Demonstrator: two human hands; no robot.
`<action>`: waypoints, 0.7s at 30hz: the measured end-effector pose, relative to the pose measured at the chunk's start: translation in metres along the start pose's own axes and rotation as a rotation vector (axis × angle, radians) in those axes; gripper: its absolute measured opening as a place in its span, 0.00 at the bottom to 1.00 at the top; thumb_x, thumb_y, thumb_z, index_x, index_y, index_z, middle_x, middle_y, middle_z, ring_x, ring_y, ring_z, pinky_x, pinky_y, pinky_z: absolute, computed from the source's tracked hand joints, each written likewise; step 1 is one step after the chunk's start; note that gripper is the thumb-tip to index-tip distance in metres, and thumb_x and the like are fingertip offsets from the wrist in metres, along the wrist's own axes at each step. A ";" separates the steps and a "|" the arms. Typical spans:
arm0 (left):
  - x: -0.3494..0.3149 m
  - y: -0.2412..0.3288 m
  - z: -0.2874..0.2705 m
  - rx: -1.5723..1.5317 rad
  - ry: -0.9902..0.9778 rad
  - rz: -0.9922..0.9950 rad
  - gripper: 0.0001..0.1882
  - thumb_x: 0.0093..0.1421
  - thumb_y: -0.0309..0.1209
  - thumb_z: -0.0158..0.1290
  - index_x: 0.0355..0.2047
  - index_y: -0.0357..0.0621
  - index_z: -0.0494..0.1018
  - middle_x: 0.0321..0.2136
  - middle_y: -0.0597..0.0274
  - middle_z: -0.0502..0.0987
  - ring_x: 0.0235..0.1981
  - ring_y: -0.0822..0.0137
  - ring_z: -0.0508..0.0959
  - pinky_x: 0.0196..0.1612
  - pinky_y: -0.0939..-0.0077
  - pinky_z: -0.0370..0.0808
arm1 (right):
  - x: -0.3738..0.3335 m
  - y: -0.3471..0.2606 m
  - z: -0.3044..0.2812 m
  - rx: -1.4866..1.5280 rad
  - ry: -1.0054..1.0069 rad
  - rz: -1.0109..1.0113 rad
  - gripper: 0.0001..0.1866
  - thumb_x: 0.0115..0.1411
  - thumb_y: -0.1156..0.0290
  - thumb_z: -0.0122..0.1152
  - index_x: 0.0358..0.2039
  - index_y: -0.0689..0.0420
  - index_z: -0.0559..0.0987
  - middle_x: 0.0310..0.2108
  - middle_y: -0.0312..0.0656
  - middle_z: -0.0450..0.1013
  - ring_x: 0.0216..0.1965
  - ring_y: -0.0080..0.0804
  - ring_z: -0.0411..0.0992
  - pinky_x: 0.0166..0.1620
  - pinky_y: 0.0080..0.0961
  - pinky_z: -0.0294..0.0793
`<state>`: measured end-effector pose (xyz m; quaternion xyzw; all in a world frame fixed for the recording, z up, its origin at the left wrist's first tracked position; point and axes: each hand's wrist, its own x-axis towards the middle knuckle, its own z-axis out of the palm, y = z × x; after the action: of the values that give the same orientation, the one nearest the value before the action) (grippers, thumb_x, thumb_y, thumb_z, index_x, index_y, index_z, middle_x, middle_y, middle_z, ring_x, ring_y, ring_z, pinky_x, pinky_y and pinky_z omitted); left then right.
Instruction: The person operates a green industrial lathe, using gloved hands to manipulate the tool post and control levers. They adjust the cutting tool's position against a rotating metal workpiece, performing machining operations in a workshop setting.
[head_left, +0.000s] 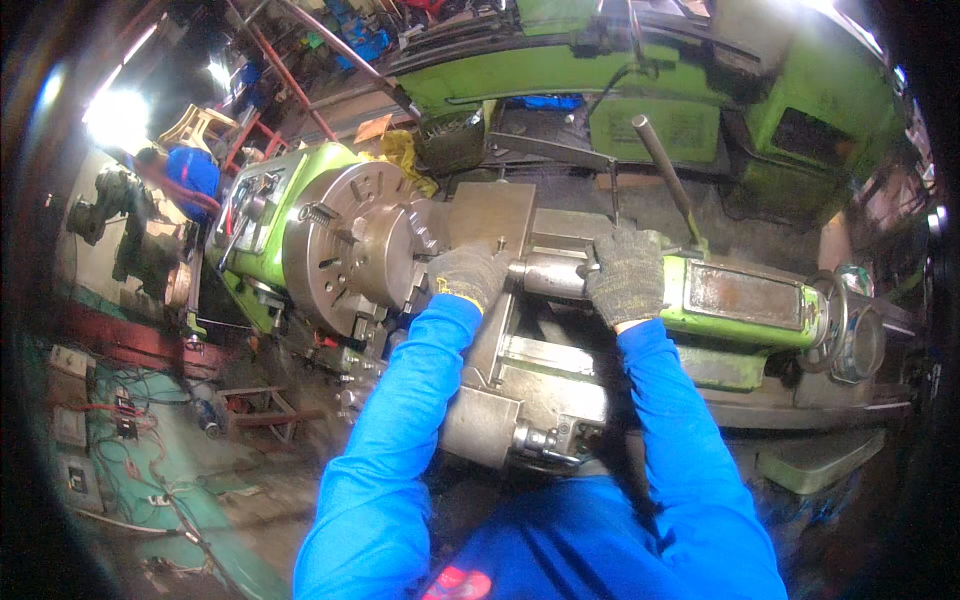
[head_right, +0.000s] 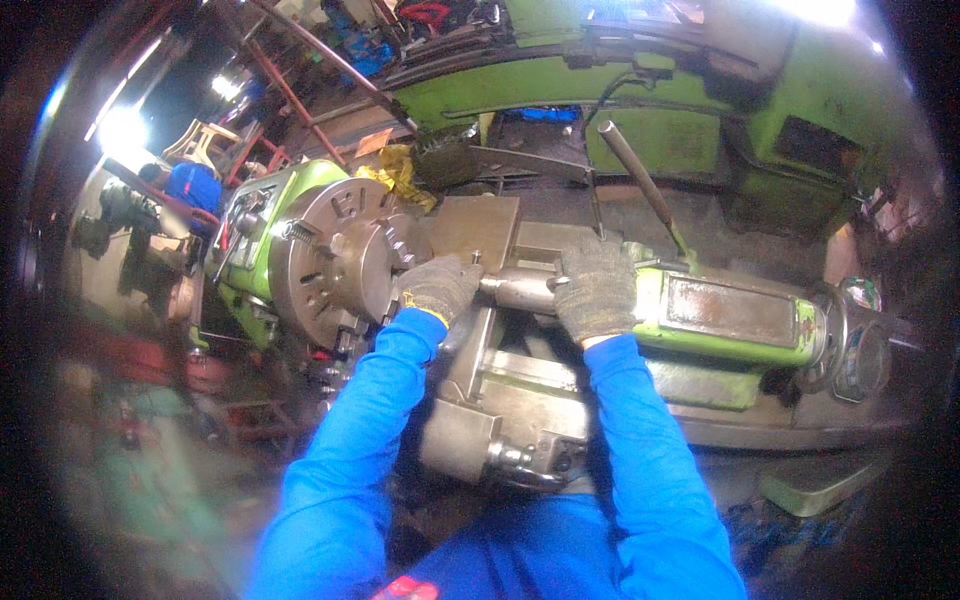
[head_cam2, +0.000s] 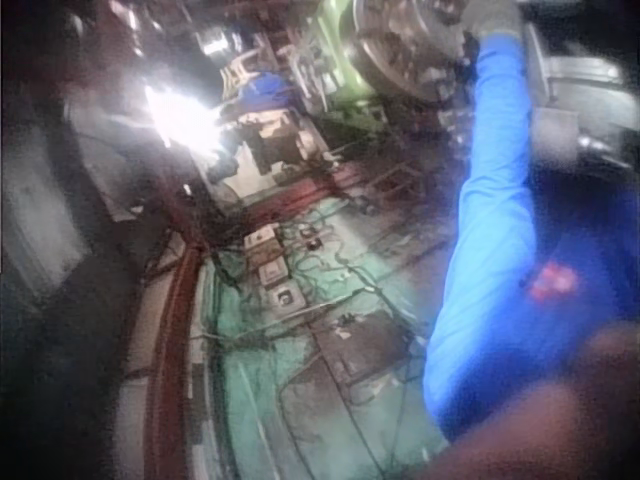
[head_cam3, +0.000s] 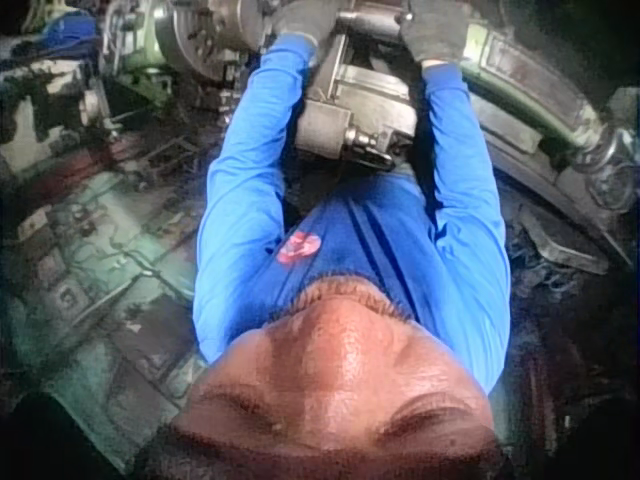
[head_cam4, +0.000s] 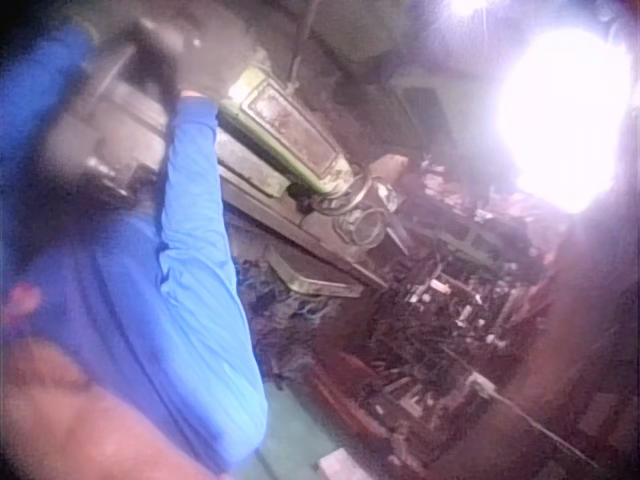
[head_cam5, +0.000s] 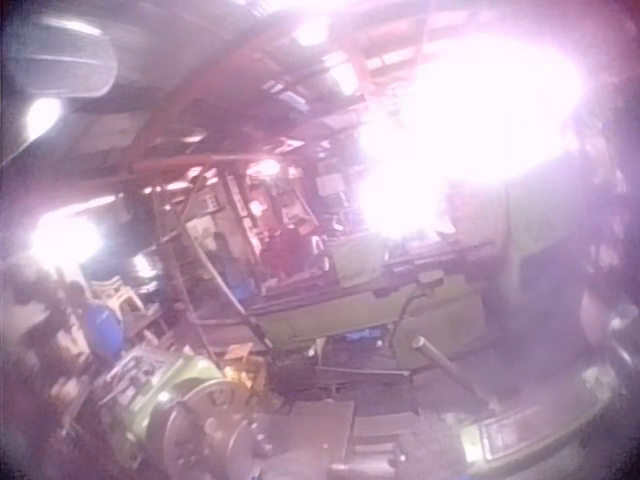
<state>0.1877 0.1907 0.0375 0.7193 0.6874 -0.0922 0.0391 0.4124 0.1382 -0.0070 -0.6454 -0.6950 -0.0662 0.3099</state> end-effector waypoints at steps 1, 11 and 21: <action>0.000 -0.004 0.003 0.014 -0.009 0.044 0.29 0.73 0.51 0.37 0.50 0.49 0.83 0.51 0.46 0.82 0.53 0.47 0.82 0.56 0.48 0.76 | 0.000 -0.002 -0.001 0.005 0.013 -0.010 0.19 0.48 0.58 0.75 0.37 0.53 0.83 0.42 0.49 0.76 0.48 0.52 0.73 0.55 0.50 0.66; -0.049 0.003 0.016 -0.340 0.108 -0.133 0.37 0.70 0.60 0.39 0.39 0.40 0.85 0.39 0.38 0.84 0.45 0.40 0.83 0.52 0.45 0.76 | -0.002 -0.006 -0.010 0.247 0.145 -0.129 0.10 0.62 0.61 0.65 0.38 0.52 0.82 0.34 0.49 0.78 0.38 0.55 0.75 0.46 0.51 0.70; -0.170 -0.008 0.152 -0.392 0.209 0.223 0.21 0.67 0.49 0.49 0.33 0.48 0.85 0.36 0.51 0.85 0.38 0.47 0.84 0.46 0.48 0.78 | 0.038 -0.072 -0.018 0.247 -0.563 -0.193 0.19 0.66 0.53 0.61 0.49 0.54 0.81 0.45 0.54 0.81 0.49 0.57 0.78 0.51 0.47 0.75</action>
<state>0.1612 -0.0035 -0.0794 0.7749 0.6090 0.1228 0.1165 0.3525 0.1507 0.0495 -0.5269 -0.8143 0.1709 0.1737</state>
